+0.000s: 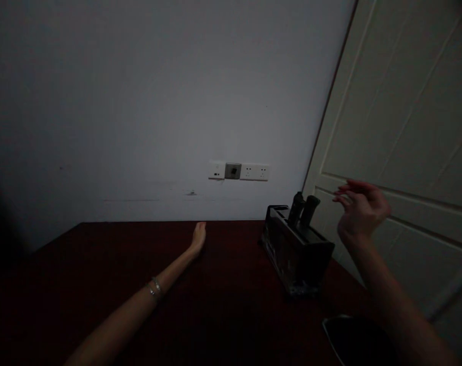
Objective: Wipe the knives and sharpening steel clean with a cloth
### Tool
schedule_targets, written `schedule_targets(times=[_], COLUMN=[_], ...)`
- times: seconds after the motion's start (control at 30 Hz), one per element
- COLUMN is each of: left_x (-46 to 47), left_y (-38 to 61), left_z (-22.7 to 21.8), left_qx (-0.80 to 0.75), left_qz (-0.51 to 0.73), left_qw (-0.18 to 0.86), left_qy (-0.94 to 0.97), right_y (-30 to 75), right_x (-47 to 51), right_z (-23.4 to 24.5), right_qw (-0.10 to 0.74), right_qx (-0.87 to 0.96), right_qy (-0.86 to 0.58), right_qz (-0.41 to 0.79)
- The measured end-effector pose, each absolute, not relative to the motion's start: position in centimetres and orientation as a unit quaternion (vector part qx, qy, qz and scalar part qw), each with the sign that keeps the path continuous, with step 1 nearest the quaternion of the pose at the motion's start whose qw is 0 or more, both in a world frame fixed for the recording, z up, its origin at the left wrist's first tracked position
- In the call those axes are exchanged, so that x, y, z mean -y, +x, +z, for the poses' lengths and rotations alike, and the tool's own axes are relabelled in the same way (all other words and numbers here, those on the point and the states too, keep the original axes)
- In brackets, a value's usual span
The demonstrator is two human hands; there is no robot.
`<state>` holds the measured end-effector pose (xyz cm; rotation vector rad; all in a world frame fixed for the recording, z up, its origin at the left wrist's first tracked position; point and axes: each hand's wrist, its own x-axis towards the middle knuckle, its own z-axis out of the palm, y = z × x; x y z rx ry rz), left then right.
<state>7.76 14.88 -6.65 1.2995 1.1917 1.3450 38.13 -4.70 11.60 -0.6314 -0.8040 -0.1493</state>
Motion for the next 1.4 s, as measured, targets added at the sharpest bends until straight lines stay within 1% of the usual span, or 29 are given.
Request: schedule_targets(times=[0.07,0.17,0.27,0.33,0.53,0.7,0.83,0.97,1.17,1.4], left_x=[-15.2,-14.7,-13.5,-12.7,-11.1,-10.4,-9.7,-9.2,-9.1,-9.1], left_y=[4.9,1.1,-2.3,-4.2,-7.9,-8.5,-8.3,-8.1,-8.0,-8.0], left_z=[-7.4,-8.5,-9.6,-10.3,-12.5,-13.9,-14.1,-14.0,-14.0,-14.1], left_qx=[-0.503,-0.527,-0.54,-0.546,-0.566,-0.58,-0.583,-0.584,-0.589,-0.59], left_qz=[0.536,0.521,0.504,0.49,0.421,0.346,0.282,0.214,0.14,0.108], left_qw=[0.413,0.374,0.338,0.316,0.264,0.22,0.172,0.13,0.079,0.038], left_qy=[0.537,0.558,0.584,0.602,0.658,0.704,0.743,0.772,0.792,0.799], right_y=[34.3,28.9,24.7,22.4,17.0,15.3,15.3,15.5,15.7,15.8], right_x=[4.7,3.8,1.6,-0.2,-4.4,-5.4,-5.5,-5.7,-6.0,-5.8], right_z=[11.3,9.0,4.9,1.5,-7.8,-12.3,-13.8,-14.3,-14.6,-14.6], right_qw=[0.822,0.705,0.598,0.5,0.365,0.262,0.208,0.177,0.149,0.136], right_qx=[0.458,0.574,0.66,0.695,0.736,0.756,0.762,0.765,0.768,0.771], right_qy=[-0.325,-0.407,-0.452,-0.517,-0.568,-0.595,-0.608,-0.616,-0.621,-0.621], right_qz=[-0.093,-0.089,-0.041,-0.019,0.047,0.081,0.077,0.063,0.047,0.033])
